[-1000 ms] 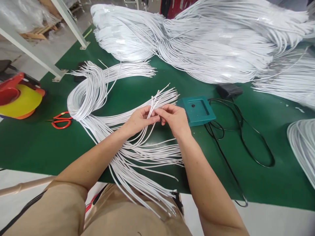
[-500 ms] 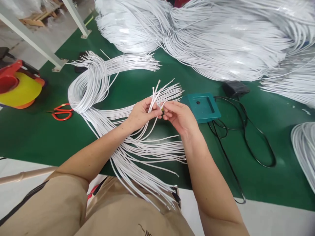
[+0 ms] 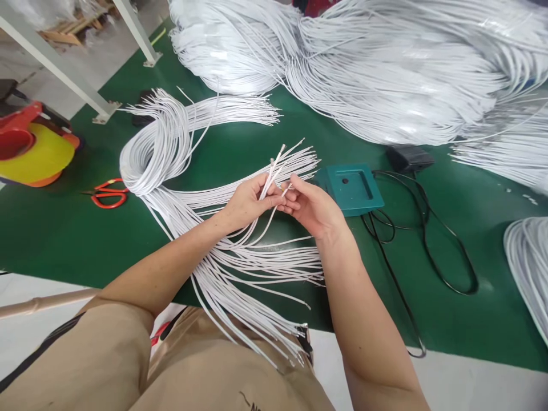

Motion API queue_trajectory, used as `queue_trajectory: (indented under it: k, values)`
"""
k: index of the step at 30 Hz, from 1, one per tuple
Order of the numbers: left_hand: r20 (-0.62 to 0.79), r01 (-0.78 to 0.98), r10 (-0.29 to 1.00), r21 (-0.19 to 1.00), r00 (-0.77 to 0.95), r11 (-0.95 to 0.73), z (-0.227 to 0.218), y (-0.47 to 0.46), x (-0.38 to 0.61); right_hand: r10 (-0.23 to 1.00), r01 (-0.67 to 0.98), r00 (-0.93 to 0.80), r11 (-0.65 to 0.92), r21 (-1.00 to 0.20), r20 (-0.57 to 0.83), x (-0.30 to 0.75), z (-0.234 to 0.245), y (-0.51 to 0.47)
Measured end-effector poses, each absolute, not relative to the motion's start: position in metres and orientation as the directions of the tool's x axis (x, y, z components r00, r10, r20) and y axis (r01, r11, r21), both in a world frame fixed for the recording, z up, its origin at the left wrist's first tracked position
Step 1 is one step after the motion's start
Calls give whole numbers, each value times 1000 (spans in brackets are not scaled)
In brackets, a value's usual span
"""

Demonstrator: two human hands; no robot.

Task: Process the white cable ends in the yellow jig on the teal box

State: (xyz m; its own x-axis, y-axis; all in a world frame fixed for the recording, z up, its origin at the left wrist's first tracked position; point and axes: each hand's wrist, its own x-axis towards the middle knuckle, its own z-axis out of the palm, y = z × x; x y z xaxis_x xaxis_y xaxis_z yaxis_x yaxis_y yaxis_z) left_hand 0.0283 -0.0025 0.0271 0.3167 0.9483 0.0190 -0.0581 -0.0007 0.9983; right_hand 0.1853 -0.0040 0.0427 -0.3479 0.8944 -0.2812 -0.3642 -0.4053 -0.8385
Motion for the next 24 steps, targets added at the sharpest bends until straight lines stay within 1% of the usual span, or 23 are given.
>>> queue_trajectory:
  k: [4, 7, 9, 11, 13, 14, 15, 16, 17, 18, 19, 20, 21, 22, 24]
  values:
    - [49, -79, 950, 997, 309, -26, 26, 0, 26, 899, -405, -364, -390, -827, -245, 187, 41, -4]
    - [68, -104, 942, 994, 329, -35, 28, 1, 25, 943, -390, -251, -304, -869, -217, 185, 42, -5]
    - [75, -79, 939, 996, 335, -51, 29, 1, 24, 970, -307, -147, -228, -924, -191, 183, 42, -6]
    - [66, -47, 935, 997, 348, -53, 29, 1, 23, 989, -189, -63, -142, -972, -133, 181, 42, -7]
    - [35, -55, 929, 998, 369, -16, 29, 1, 23, 1000, -23, -9, -28, -999, -28, 179, 40, -9]
    - [3, -82, 926, 996, 379, 30, 30, 1, 23, 999, 105, 12, 48, -993, 50, 179, 38, -9]
    - [-44, -120, 920, 988, 389, 98, 30, 2, 23, 989, 263, 21, 138, -955, 149, 178, 36, -10]
    - [-102, -165, 911, 969, 400, 181, 30, 2, 22, 966, 433, 5, 231, -871, 258, 178, 35, -10]
    - [-171, -207, 894, 939, 414, 275, 31, 3, 22, 933, 588, -40, 312, -746, 358, 178, 34, -10]
    - [-237, -239, 871, 900, 431, 364, 32, 4, 21, 896, 705, -108, 375, -602, 431, 178, 33, -10]
    - [-292, -260, 846, 862, 447, 435, 32, 5, 20, 863, 778, -185, 421, -466, 471, 179, 32, -10]
    - [-325, -271, 829, 836, 455, 477, 33, 7, 19, 838, 818, -254, 452, -356, 482, 180, 32, -9]
    - [-335, -274, 829, 831, 448, 484, 32, 8, 18, 824, 840, -303, 468, -274, 479, 182, 32, -7]
    - [-329, -265, 843, 845, 425, 464, 31, 10, 17, 817, 858, -325, 466, -216, 476, 185, 32, -5]
    - [-289, -211, 889, 902, 354, 377, 28, 12, 16, 823, 892, -323, 430, -141, 467, 192, 33, -1]
